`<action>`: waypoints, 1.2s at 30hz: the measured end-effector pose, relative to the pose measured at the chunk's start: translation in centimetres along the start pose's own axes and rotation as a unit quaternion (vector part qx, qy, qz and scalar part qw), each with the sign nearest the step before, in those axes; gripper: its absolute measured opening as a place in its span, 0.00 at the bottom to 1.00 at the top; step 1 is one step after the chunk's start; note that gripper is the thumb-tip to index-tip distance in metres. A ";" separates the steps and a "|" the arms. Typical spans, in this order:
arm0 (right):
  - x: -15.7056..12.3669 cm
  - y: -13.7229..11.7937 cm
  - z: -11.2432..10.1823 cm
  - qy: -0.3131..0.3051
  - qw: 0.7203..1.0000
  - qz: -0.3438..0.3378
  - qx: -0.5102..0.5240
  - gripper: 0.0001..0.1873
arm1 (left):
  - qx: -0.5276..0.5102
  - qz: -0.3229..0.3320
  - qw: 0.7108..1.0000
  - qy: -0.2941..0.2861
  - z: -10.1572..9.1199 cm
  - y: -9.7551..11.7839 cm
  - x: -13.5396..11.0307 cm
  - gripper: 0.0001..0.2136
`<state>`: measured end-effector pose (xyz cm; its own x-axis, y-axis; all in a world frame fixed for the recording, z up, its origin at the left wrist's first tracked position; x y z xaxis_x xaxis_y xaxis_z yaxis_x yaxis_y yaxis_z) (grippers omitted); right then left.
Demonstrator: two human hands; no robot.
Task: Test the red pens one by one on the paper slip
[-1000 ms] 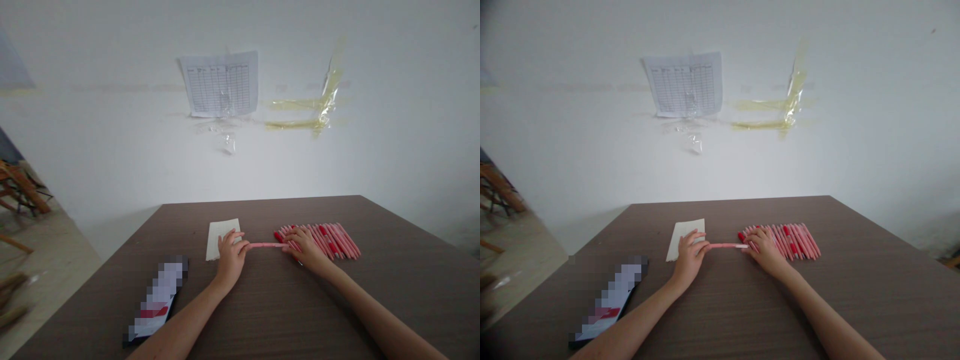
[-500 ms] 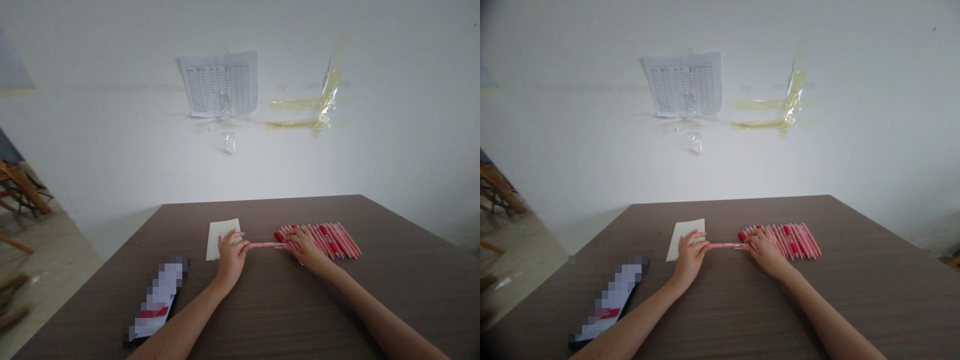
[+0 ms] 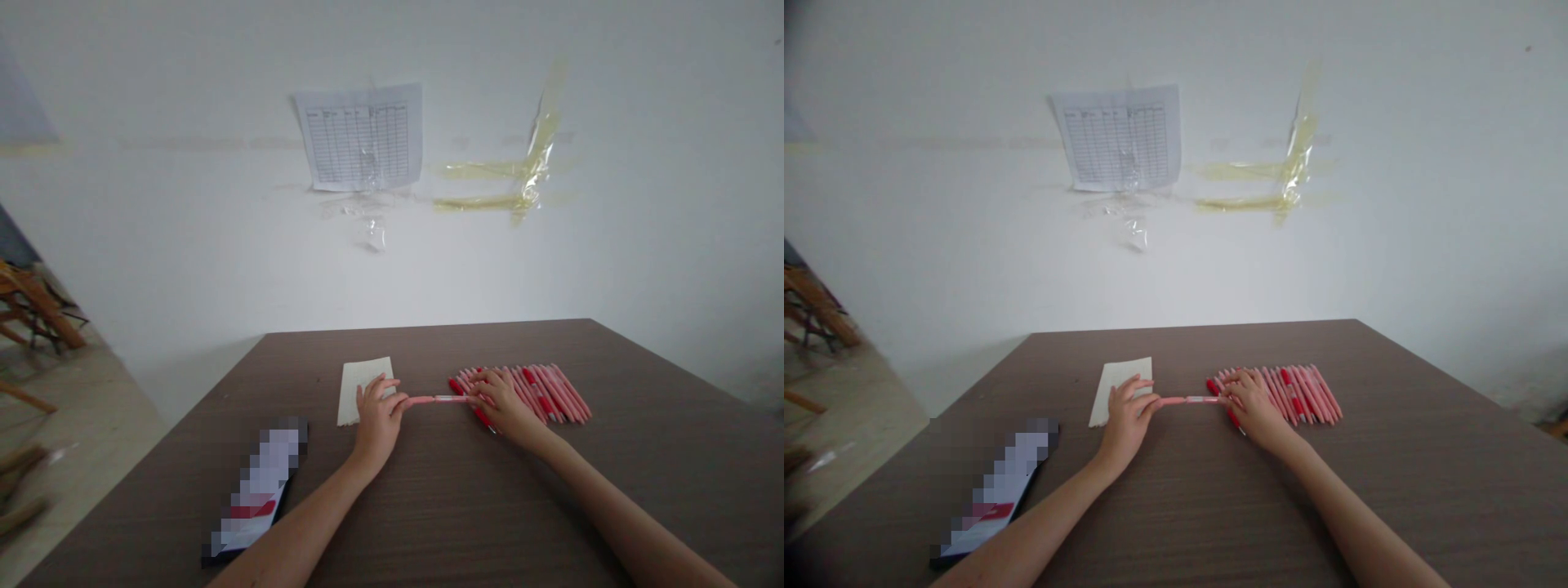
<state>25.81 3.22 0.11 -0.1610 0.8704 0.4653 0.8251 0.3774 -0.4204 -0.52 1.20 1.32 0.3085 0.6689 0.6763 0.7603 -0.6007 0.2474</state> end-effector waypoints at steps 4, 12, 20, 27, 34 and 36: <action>0.1 -0.1 -0.5 0.003 1.000 0.008 -0.013 0.11 | 0.007 -0.004 1.000 -0.005 -0.1 0.0 0.0 0.07; 0.2 1.2 -0.7 0.029 0.998 0.033 -0.054 0.11 | 0.027 -0.055 0.998 -0.003 -0.4 -0.5 0.0 0.08; 0.2 1.8 -0.3 0.029 0.997 0.046 -0.064 0.12 | 0.040 -0.081 0.996 -0.002 -0.6 -0.4 0.0 0.07; 0.2 2.3 -0.4 0.047 0.993 0.071 -0.077 0.13 | 0.051 -0.085 0.995 -0.017 -0.5 -0.2 -0.2 0.06; 0.2 2.3 -0.2 0.051 0.993 0.066 -0.080 0.13 | 0.056 -0.101 0.992 -0.059 -0.1 -0.2 -0.4 0.02; 0.1 2.2 -0.2 0.048 0.994 0.057 -0.079 0.12 | 0.059 -0.099 0.991 -0.067 0.0 -0.3 -0.4 0.02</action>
Point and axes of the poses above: each hand's wrist, its own x-axis towards the middle knuckle, its own z-axis out of the palm, y = z × x, the point moved 2 cm from there along x, towards the middle knuckle, and after that the axes turned 14 degrees about z, right-handed, at the moved point
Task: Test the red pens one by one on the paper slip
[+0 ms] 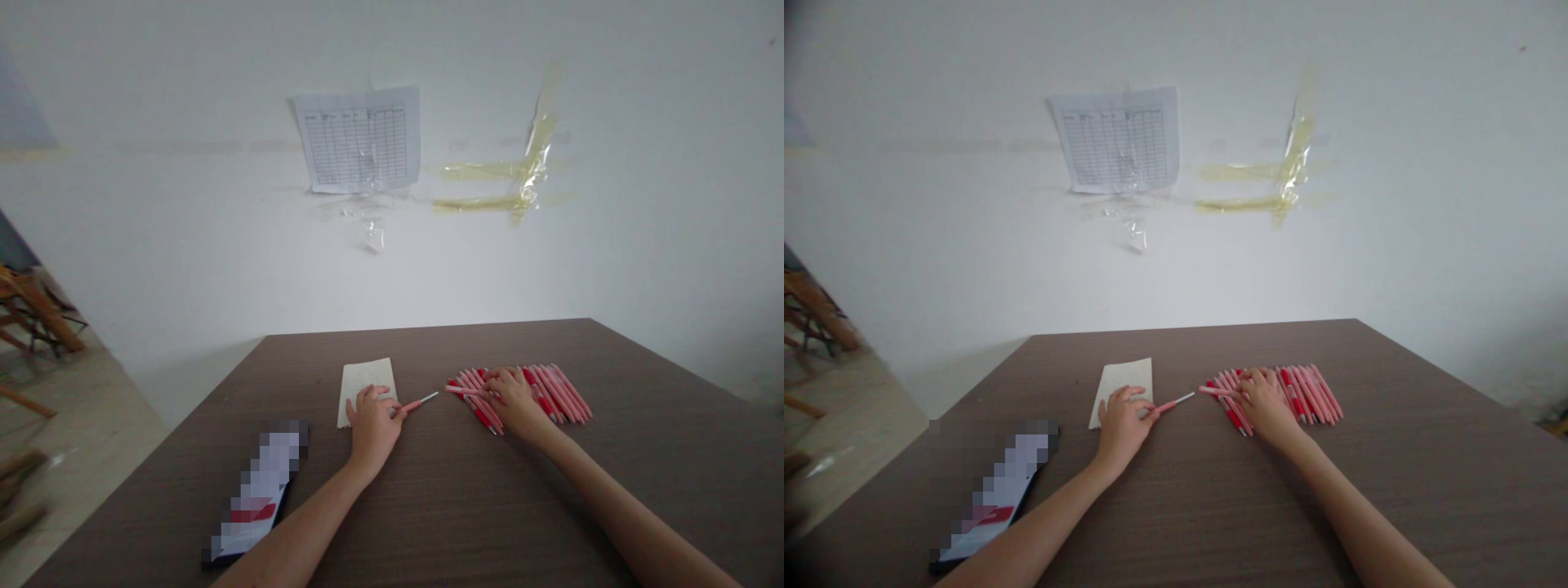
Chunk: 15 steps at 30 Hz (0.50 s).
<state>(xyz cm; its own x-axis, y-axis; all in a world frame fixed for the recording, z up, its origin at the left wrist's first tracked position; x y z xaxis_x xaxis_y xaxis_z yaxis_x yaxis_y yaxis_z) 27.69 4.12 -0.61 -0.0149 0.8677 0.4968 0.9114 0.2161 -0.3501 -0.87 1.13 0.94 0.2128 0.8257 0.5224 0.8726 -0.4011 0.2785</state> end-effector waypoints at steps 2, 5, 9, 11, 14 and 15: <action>0.0 0.0 0.0 -0.006 1.000 -0.004 0.001 0.12 | 0.003 0.000 1.000 -0.003 0.1 -0.1 0.0 0.01; -0.1 0.0 0.1 -0.011 1.000 -0.003 0.001 0.12 | 0.002 -0.004 1.000 -0.006 0.3 -0.2 0.0 0.02; -0.2 -0.1 0.0 -0.017 1.000 -0.011 -0.003 0.12 | 0.009 -0.001 1.000 -0.003 0.4 -0.1 -0.1 0.03; -0.2 -0.4 -0.2 -0.022 1.000 -0.010 -0.006 0.11 | 0.013 0.003 1.000 -0.002 0.4 0.0 -0.1 0.03; -0.2 -0.8 -0.5 -0.027 1.000 -0.007 -0.003 0.10 | 0.012 0.007 1.000 -0.002 0.2 0.1 0.0 0.03; -0.2 -0.9 -0.6 -0.029 1.000 -0.009 0.000 0.10 | 0.008 0.011 1.000 -0.001 0.1 0.2 0.0 0.03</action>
Point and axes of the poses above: each hand's wrist, its own x-axis towards the middle knuckle, its own z-axis out of the palm, y = z × x, the point moved 2 cm from there along x, towards the middle knuckle, and after that the axes turned 14 degrees about z, right-handed, at the moved point
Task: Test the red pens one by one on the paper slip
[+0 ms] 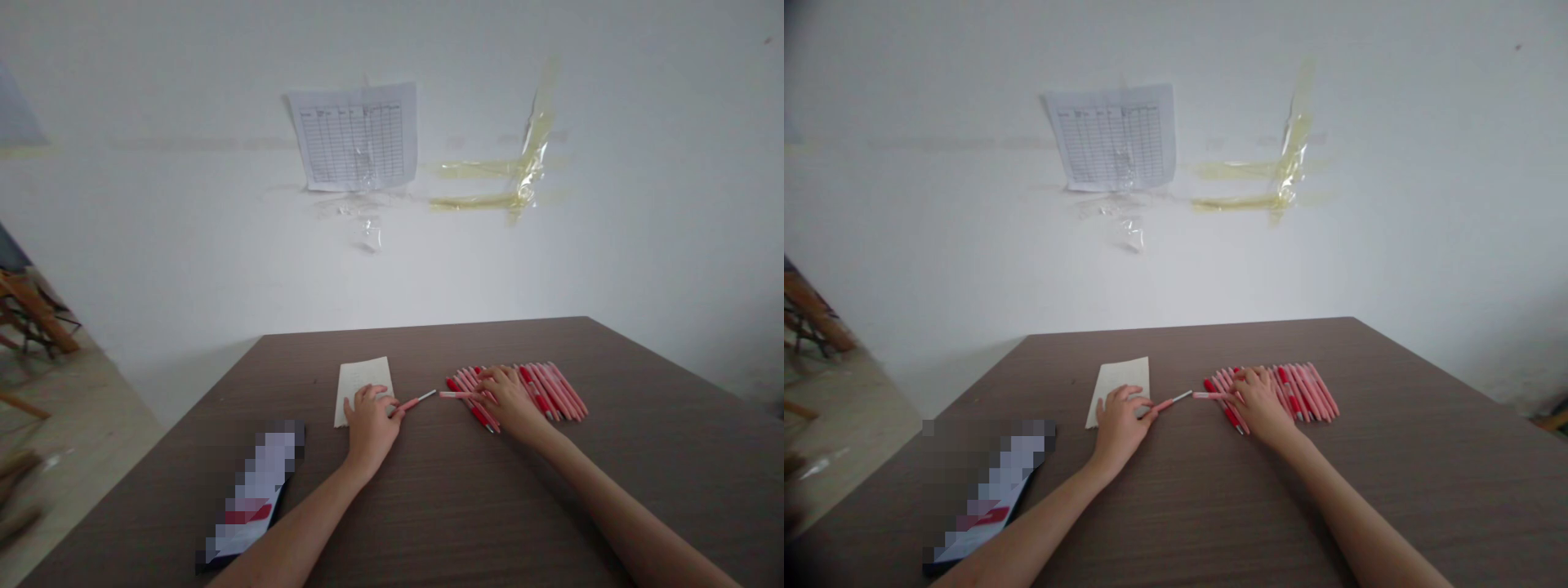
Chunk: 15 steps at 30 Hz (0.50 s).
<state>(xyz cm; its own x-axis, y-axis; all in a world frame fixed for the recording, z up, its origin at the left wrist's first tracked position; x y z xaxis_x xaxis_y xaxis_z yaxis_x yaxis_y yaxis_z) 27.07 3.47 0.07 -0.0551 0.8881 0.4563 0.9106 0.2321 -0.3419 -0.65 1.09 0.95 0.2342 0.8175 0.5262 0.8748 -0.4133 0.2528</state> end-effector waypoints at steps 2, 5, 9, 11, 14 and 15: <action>0.0 -0.3 -0.1 -0.007 1.000 -0.007 0.009 0.11 | -0.013 0.019 1.000 0.003 -0.2 0.2 0.1 0.04; -0.2 -0.7 0.0 -0.021 0.999 -0.025 0.024 0.10 | -0.040 0.061 0.997 0.000 -0.2 0.6 0.2 0.06; -0.4 -1.4 -0.1 -0.039 0.998 -0.040 0.040 0.06 | -0.067 0.082 0.994 -0.026 0.2 1.0 0.1 0.07; -0.6 -1.9 -0.4 -0.051 0.997 -0.045 0.044 0.05 | -0.077 0.085 0.992 -0.043 0.3 1.2 0.1 0.06; -0.8 -2.6 -0.8 -0.065 0.996 -0.042 0.051 0.03 | -0.086 0.084 0.991 -0.061 0.4 1.3 0.0 0.05; -0.8 -2.8 -1.0 -0.066 0.996 -0.040 0.052 0.03 | -0.087 0.082 0.991 -0.065 0.4 1.4 0.1 0.04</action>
Point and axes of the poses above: each hand's wrist, its own x-axis towards the middle knuckle, its own z-axis out of the palm, y = z × x, the point moved 2 cm from there along x, towards the middle knuckle, and after that the axes turned 14 degrees about z, right-handed, at the moved point
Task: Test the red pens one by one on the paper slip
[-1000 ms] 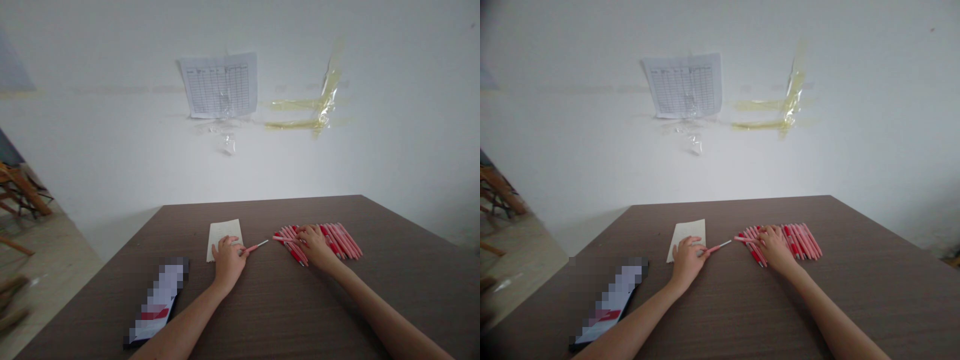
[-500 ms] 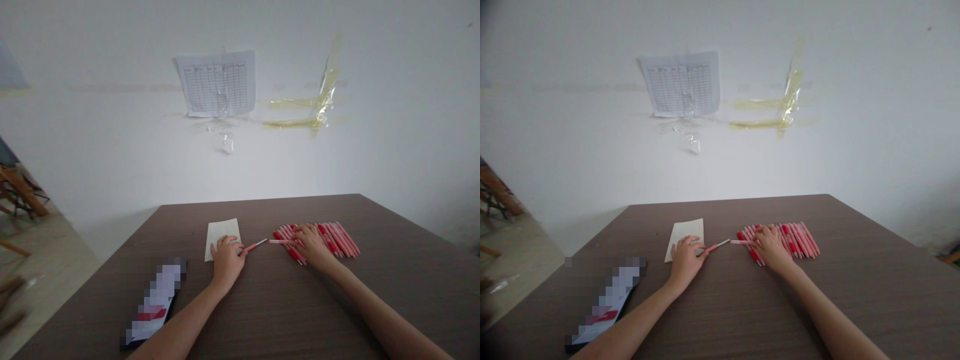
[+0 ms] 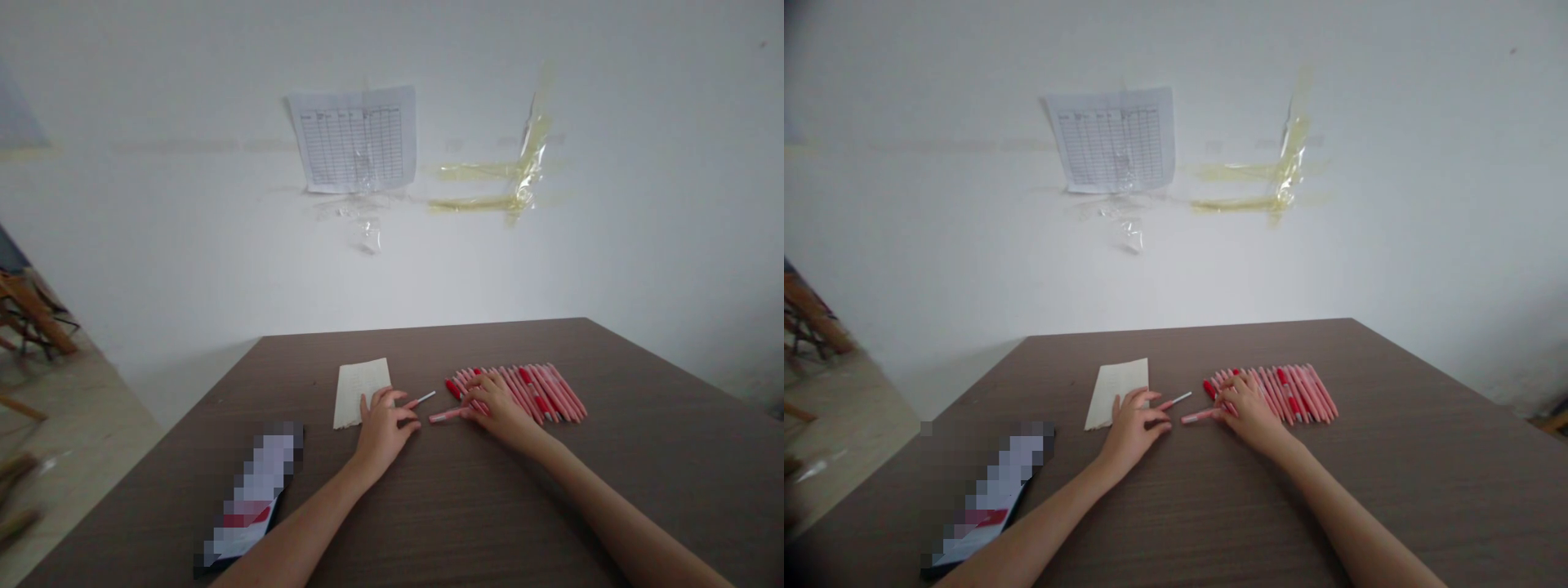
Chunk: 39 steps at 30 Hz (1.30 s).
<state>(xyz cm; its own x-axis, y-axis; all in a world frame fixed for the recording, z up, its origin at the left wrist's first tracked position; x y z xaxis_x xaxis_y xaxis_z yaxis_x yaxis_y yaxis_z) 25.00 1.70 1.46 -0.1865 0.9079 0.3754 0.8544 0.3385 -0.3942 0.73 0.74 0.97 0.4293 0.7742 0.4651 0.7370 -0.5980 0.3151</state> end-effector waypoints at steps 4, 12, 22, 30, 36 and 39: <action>0.0 -0.3 -0.2 -0.003 1.000 -0.001 0.006 0.02 | -0.006 -0.007 1.000 -0.012 0.0 0.0 0.1 0.04; 0.1 0.0 -0.1 0.017 0.998 -0.040 0.034 0.05 | -0.009 -0.009 1.000 -0.024 -0.4 0.3 0.2 0.06; 0.2 -0.2 0.0 0.026 0.993 -0.082 0.075 0.07 | -0.016 0.003 0.999 -0.039 -0.4 0.2 0.3 0.03; 0.0 -0.8 0.1 0.008 0.993 -0.077 0.084 0.08 | -0.014 0.019 0.999 -0.043 -0.1 0.1 0.1 0.04; 0.1 -0.4 0.5 -0.003 0.994 -0.072 0.081 0.07 | -0.026 0.016 0.999 -0.044 -0.3 0.2 0.2 0.03; 0.2 0.0 0.7 -0.009 0.994 -0.072 0.080 0.07 | -0.033 0.013 0.998 -0.045 -0.5 0.3 0.2 0.02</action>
<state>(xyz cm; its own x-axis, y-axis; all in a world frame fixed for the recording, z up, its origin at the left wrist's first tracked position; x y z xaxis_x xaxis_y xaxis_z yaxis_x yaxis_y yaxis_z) 24.61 2.06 0.99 -0.3104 0.8510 0.4236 0.7302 0.4988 -0.4670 0.76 0.65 1.54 0.4949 0.7727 0.3975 0.6912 -0.6273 0.3588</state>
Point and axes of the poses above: each hand's wrist, its own x-axis towards the middle knuckle, its own z-axis out of the palm, y = z × x, the point moved 2 cm from there along x, towards the middle knuckle, and after that the axes turned 14 degrees about z, right-handed, at the moved point
